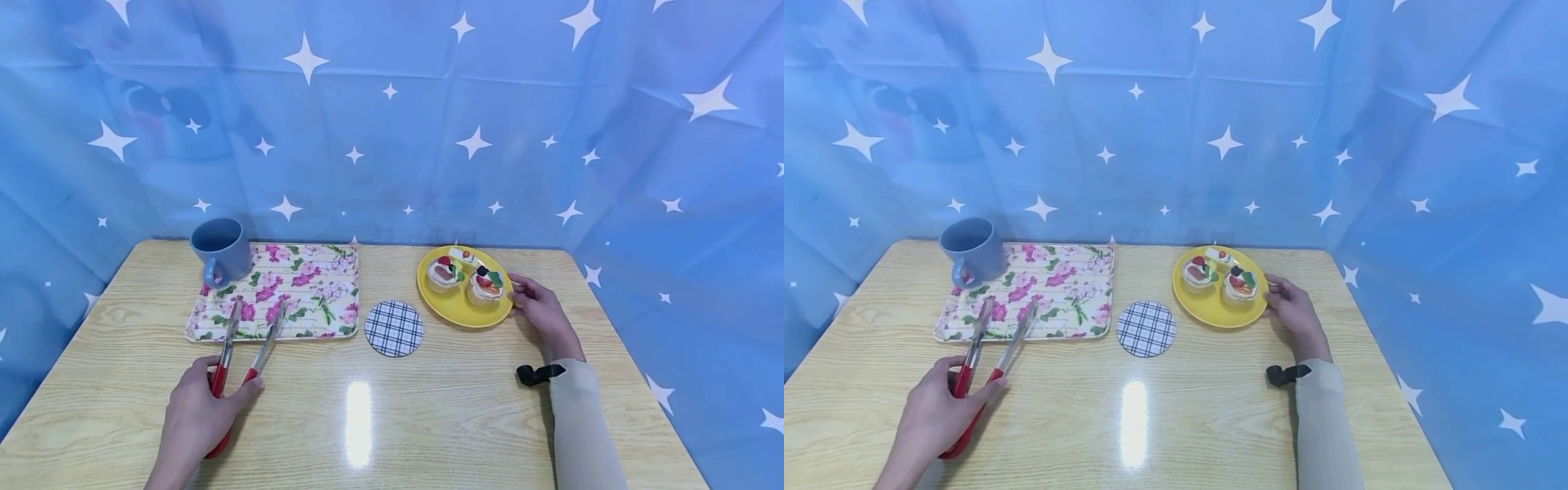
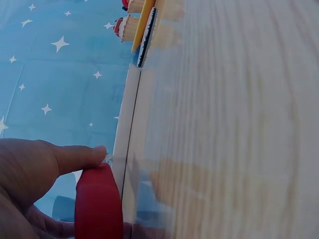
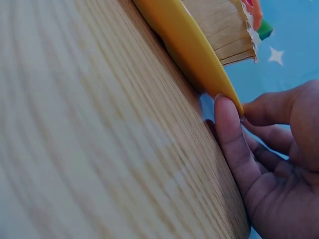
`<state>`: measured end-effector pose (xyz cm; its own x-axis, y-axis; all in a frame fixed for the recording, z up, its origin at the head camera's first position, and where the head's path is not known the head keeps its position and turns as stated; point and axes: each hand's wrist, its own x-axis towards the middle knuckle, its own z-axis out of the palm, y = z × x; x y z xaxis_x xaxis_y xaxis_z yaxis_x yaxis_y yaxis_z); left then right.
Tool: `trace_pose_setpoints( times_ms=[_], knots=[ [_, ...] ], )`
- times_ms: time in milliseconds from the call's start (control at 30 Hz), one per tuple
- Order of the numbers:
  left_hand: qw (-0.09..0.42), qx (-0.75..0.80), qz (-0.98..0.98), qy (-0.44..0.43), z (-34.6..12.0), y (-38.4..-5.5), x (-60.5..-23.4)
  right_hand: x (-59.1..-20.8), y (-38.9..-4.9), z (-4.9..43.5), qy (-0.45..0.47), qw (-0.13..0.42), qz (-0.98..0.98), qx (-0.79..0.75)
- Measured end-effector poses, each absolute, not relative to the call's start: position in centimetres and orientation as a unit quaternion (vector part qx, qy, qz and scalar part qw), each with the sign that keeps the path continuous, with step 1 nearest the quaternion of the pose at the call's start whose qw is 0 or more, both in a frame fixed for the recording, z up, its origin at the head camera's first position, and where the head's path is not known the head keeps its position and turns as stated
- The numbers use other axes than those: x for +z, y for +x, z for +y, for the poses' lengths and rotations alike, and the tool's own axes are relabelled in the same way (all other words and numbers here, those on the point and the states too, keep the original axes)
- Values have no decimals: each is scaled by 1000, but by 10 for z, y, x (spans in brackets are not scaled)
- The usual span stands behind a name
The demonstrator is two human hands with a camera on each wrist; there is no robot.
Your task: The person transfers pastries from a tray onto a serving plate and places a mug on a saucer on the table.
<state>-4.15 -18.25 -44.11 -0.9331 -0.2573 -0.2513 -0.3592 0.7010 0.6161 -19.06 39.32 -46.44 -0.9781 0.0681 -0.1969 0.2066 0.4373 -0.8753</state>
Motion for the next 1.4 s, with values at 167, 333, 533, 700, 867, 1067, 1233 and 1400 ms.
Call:
trace_pose_setpoints(
  times_ms=[167,333,533,700,867,1067,1233,1400],
  knots=[
    [86,313,931,-169,-180,-43,-440,-465,-191,393,78,67,845,-524],
    [100,306,931,-171,-179,-42,-441,-464,-192,393,81,73,849,-517],
    [112,302,932,-164,-180,-42,-440,-465,-191,393,86,77,850,-514],
    [108,292,937,-160,-181,-45,-438,-464,-190,394,83,77,851,-512],
    [106,293,936,-165,-183,-51,-437,-460,-189,392,79,79,857,-503],
    [100,317,929,-161,-187,-53,-435,-456,-188,390,73,80,863,-494],
    [88,336,926,-150,-189,-56,-435,-455,-189,393,75,89,867,-485],
    [67,343,926,-143,-192,-59,-433,-452,-188,393,78,96,866,-484]
  ],
)
